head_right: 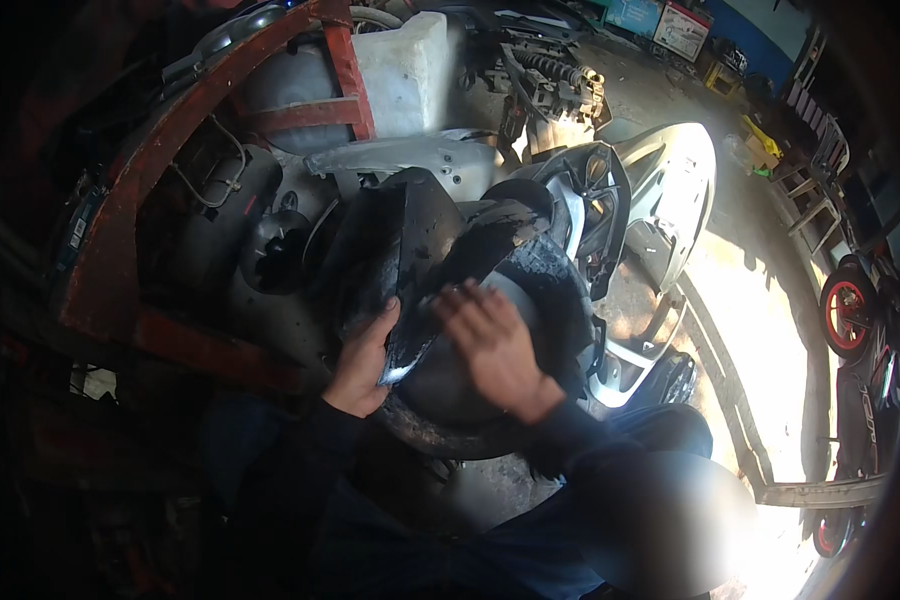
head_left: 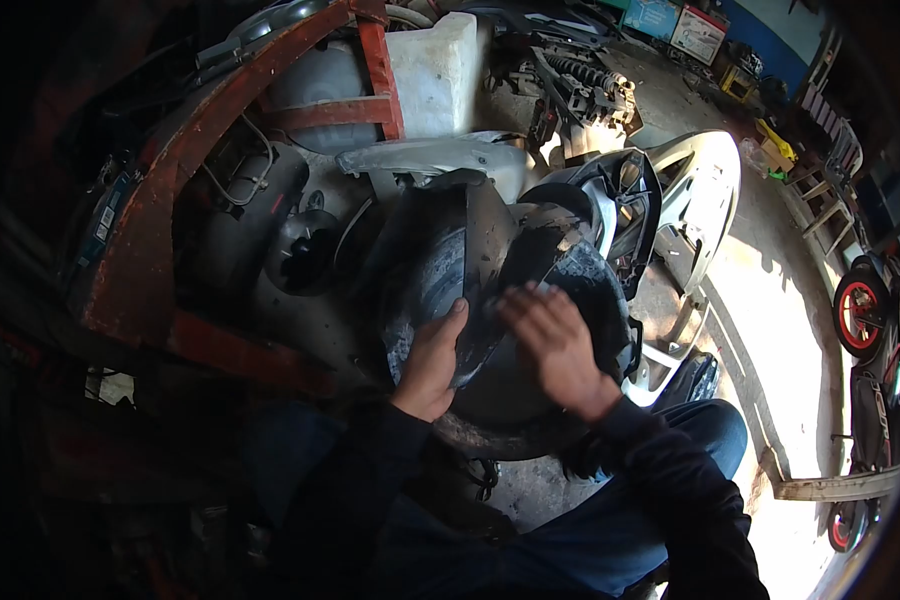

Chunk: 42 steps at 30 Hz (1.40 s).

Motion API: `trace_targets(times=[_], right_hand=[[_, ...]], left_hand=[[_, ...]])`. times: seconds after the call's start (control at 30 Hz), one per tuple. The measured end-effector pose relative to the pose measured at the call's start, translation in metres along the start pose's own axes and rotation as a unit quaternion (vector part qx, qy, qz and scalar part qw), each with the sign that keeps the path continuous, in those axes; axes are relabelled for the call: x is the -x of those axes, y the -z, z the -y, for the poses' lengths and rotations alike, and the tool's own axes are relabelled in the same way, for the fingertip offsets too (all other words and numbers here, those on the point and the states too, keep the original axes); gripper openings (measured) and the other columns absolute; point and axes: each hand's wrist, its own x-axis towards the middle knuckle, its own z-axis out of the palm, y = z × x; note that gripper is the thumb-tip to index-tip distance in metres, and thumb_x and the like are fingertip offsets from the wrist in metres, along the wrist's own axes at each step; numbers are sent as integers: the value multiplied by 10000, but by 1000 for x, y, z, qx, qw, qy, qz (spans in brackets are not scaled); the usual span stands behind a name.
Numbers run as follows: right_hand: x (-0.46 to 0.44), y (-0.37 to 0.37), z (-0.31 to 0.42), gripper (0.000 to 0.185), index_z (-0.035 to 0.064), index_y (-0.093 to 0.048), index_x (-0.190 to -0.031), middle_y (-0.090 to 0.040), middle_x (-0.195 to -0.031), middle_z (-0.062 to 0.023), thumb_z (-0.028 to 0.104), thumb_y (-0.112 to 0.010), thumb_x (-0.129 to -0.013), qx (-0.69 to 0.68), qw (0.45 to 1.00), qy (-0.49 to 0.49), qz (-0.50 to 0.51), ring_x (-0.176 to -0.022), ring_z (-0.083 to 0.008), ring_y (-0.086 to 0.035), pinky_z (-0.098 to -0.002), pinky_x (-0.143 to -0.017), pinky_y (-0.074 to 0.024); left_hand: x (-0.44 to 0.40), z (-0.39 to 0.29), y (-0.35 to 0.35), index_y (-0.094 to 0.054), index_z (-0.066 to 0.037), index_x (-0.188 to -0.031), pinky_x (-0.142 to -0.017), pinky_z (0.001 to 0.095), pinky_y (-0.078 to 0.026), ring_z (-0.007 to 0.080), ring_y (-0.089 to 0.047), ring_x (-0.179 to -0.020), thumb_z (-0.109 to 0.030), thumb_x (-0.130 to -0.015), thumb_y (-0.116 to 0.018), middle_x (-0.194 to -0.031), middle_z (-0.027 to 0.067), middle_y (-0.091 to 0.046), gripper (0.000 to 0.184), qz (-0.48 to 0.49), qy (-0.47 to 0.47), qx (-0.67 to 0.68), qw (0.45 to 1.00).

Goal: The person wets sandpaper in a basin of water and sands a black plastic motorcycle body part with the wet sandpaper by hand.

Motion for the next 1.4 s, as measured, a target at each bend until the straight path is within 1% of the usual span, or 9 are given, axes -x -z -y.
trace_targets(times=[0.2, 0.5, 0.6, 0.77, 0.87, 1.0, 1.1, 1.23, 1.4], right_hand=[[9, 2, 33, 433, 17, -647, -1150, -624, -1162, -130, 56, -638, -719, -206, 972, 111, 6, -1154, -335, -581, -434, -960, -485], [8, 2, 35, 446, -3, -665, -1129, -643, -1100, -120, 89, -651, -693, -136, 982, 132, -24, -1100, -276, -595, -395, -912, -508], [-5, 4, 10, 431, 0, -667, -1134, -641, -1123, -109, 98, -625, -716, -66, 997, 12, -37, -1140, -266, -595, -383, -949, -514], [11, 1, 32, 488, 9, -643, -1178, -638, -1139, -98, 132, -631, -706, -97, 987, 127, -23, -1121, -282, -588, -403, -888, -505], [-1, 3, 12, 457, 11, -661, -1145, -635, -1139, -85, 116, -631, -702, -23, 999, 14, -33, -1099, -257, -591, -375, -846, -516], [13, -2, 36, 429, 12, -673, -1125, -638, -1085, -81, 70, -611, -705, -77, 988, 123, -43, -1098, -247, -604, -385, -878, -530], [-4, -7, -13, 409, 17, -670, -1142, -649, -1149, -128, 33, -598, -740, -54, 996, -45, -53, -1088, -296, -611, -409, -917, -511], [23, -4, 25, 467, -11, -644, -1174, -632, -1236, -151, -1, -616, -708, -151, 988, 32, -7, -1219, -322, -571, -425, -1048, -463], [21, -10, 28, 463, -22, -636, -1179, -615, -1217, -139, 3, -619, -717, -230, 970, 68, 33, -1223, -315, -569, -427, -1090, -440]], left_hand=[[-6, 1, 9, -632, -25, -1163, -775, 293, -549, 144, -675, -898, -337, -1014, -550, -1053, 64, -684, 355, 27, -5, -19, 999], [-8, -3, -2, -625, -58, -1157, -706, 297, -551, 132, -671, -836, -359, -1017, -535, -1011, 39, -685, 343, -5, 31, 34, 999], [-8, -1, 3, -635, -85, -1148, -652, 265, -529, 107, -654, -773, -364, -1013, -541, -954, 11, -685, 324, 3, 48, 28, 998], [-8, -3, -4, -630, -98, -1093, -630, 283, -527, 107, -640, -747, -381, -1015, -532, -933, 19, -675, 309, -9, 55, 40, 998], [-8, -1, -5, -641, -78, -1129, -636, 262, -522, 118, -643, -750, -368, -1010, -546, -973, 23, -686, 328, -8, 48, 66, 997], [-15, 7, 11, -648, -38, -1110, -723, 272, -543, 132, -670, -837, -359, -1019, -534, -998, 49, -698, 353, 1, 57, 44, 997], [-10, 14, 7, -655, -23, -1090, -748, 259, -535, 114, -665, -860, -329, -1020, -542, -990, 54, -701, 334, 3, -23, -39, 999], [-14, 24, 13, -640, 30, -1059, -790, 238, -473, 70, -588, -893, -224, -1036, -509, -980, 40, -654, 287, 25, -81, -141, 986], [-24, -6, 2, -643, 70, -1000, -763, 317, -492, 190, -640, -820, -547, -1004, -430, -879, 94, -674, 653, 0, 1, -267, 964]])
